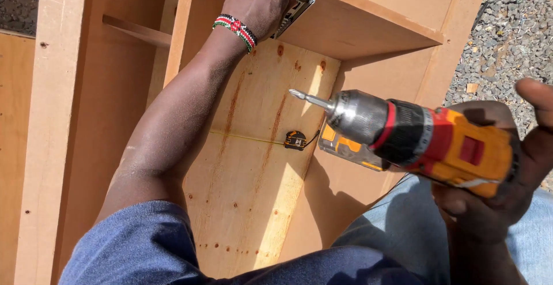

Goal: Attaching metal drawer slides to the interior of a wooden cabinet using a pencil for marking and a power drill for fastening.

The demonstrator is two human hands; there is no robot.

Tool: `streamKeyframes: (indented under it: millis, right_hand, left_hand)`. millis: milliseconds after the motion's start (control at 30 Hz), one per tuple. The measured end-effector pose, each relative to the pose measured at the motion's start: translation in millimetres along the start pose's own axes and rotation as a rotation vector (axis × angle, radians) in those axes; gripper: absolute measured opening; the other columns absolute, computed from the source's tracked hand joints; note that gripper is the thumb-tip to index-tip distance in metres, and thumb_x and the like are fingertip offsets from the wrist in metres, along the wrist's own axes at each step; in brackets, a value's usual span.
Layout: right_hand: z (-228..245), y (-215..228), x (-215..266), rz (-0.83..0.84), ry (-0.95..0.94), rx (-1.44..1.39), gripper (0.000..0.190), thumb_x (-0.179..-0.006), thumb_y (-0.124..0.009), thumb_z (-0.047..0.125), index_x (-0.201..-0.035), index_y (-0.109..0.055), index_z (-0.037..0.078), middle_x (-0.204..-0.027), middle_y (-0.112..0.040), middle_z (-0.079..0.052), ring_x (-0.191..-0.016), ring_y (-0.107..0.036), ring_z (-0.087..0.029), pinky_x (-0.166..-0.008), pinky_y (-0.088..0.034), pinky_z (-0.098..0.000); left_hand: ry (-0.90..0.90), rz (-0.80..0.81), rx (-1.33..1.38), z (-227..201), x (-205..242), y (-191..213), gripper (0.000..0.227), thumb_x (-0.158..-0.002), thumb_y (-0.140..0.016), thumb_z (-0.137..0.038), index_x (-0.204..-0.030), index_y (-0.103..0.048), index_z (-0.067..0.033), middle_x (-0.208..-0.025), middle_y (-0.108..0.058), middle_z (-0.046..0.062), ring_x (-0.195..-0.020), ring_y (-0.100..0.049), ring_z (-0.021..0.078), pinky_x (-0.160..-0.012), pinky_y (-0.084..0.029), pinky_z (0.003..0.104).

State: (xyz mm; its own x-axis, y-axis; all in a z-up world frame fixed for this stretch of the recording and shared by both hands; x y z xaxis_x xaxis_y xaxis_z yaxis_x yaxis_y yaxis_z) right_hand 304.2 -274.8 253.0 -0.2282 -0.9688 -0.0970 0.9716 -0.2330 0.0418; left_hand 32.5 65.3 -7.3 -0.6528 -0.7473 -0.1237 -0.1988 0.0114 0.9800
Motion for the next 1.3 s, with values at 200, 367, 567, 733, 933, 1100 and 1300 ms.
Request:
streamKeyframes:
  millis: [200, 367, 567, 733, 933, 1100, 1300]
  right_hand:
    - [-176.8, 42.8, 21.7, 0.401, -1.469, -0.431, 0.060, -0.111, -0.062, 0.034, -0.145, -0.076, -0.013, -0.136, -0.085, -0.041, -0.120, -0.083, -0.055, -0.072, -0.067, -0.0523]
    - [-95.5, -61.2, 22.1, 0.397, -0.331, -0.331, 0.037, -0.101, -0.088, 0.016, -0.135, -0.076, 0.008, -0.130, -0.079, -0.011, -0.122, -0.079, -0.028, -0.111, -0.064, -0.0510]
    - [-104.9, -113.1, 15.8, 0.505, -0.636, -0.500, 0.087, -0.099, -0.088, 0.026, -0.174, -0.049, 0.003, -0.077, -0.067, -0.009, -0.074, -0.076, -0.026, -0.075, -0.065, -0.0449]
    - [-135.3, -130.0, 5.9, 0.450, -0.679, -0.557, 0.094, -0.099, -0.086, 0.007, -0.179, -0.037, -0.001, -0.105, -0.069, -0.002, -0.103, -0.081, -0.030, -0.109, -0.063, -0.0551]
    - [-190.6, -146.6, -28.8, 0.481, -0.777, -0.156, 0.068, -0.092, -0.092, 0.023, -0.152, -0.062, 0.013, -0.100, -0.076, 0.003, -0.093, -0.073, -0.015, -0.086, -0.065, -0.0400]
    - [-222.0, -156.6, -58.3, 0.595, -0.649, 0.697, 0.065, -0.098, -0.082, 0.034, -0.152, -0.049, 0.021, -0.137, -0.072, -0.008, -0.119, -0.069, -0.031, -0.099, -0.053, -0.0476]
    - [-246.5, -162.0, -76.5, 0.526, -0.364, 0.850, 0.054, -0.087, -0.066, 0.003, -0.137, -0.050, 0.016, -0.139, -0.053, -0.017, -0.101, -0.064, -0.048, -0.079, -0.047, -0.0627]
  left_hand:
    - [-0.028, 0.024, 0.011, -5.8, -8.2, -4.5, 0.060, -0.130, -0.070, -0.040, -0.075, -0.077, -0.0180, -0.071, -0.078, 0.013, -0.060, -0.075, 0.0456, -0.050, -0.058, 0.056]
    - [0.012, 0.090, 0.011, -2.6, -8.2, -8.9, 0.037, -0.111, -0.068, -0.022, -0.075, -0.074, -0.0180, -0.071, -0.077, 0.011, -0.059, -0.074, 0.0443, -0.049, -0.058, 0.054]
    - [-0.020, 0.056, 0.024, -8.5, -9.1, -16.2, 0.029, -0.101, -0.067, -0.010, -0.074, -0.071, -0.0188, -0.069, -0.076, 0.009, -0.058, -0.072, 0.0419, -0.049, -0.058, 0.054]
    - [0.017, 0.039, 0.037, -7.6, -10.0, -14.3, 0.042, -0.115, -0.072, -0.029, -0.075, -0.077, -0.0182, -0.074, -0.081, 0.012, -0.063, -0.077, 0.0498, -0.051, -0.059, 0.058]
    - [-0.014, 0.029, -0.023, -8.9, -11.8, -16.3, 0.034, -0.108, -0.074, -0.023, -0.074, -0.077, -0.0196, -0.075, -0.081, 0.010, -0.064, -0.078, 0.0426, -0.053, -0.061, 0.053]
    - [-0.024, -0.006, -0.026, -10.9, -8.7, -8.9, 0.030, -0.113, -0.082, -0.027, -0.084, -0.085, -0.0174, -0.078, -0.084, 0.010, -0.064, -0.080, 0.0400, -0.056, -0.065, 0.049]
    - [-0.041, 0.016, -0.007, -10.1, -8.0, -6.9, 0.023, -0.103, -0.081, -0.023, -0.080, -0.081, -0.0211, -0.075, -0.082, 0.009, -0.062, -0.076, 0.0426, -0.053, -0.060, 0.054]
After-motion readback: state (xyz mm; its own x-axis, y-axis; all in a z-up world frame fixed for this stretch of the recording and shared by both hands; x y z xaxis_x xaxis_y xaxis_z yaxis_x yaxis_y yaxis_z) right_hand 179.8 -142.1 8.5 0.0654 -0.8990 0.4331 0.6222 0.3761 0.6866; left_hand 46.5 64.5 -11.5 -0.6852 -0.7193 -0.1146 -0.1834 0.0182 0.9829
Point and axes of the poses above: each hand's wrist, its own x-axis away from the middle knuckle, its own y-axis out of the back of the hand, z = x × y, the point moved 7 cm from there along -x, towards the middle knuckle
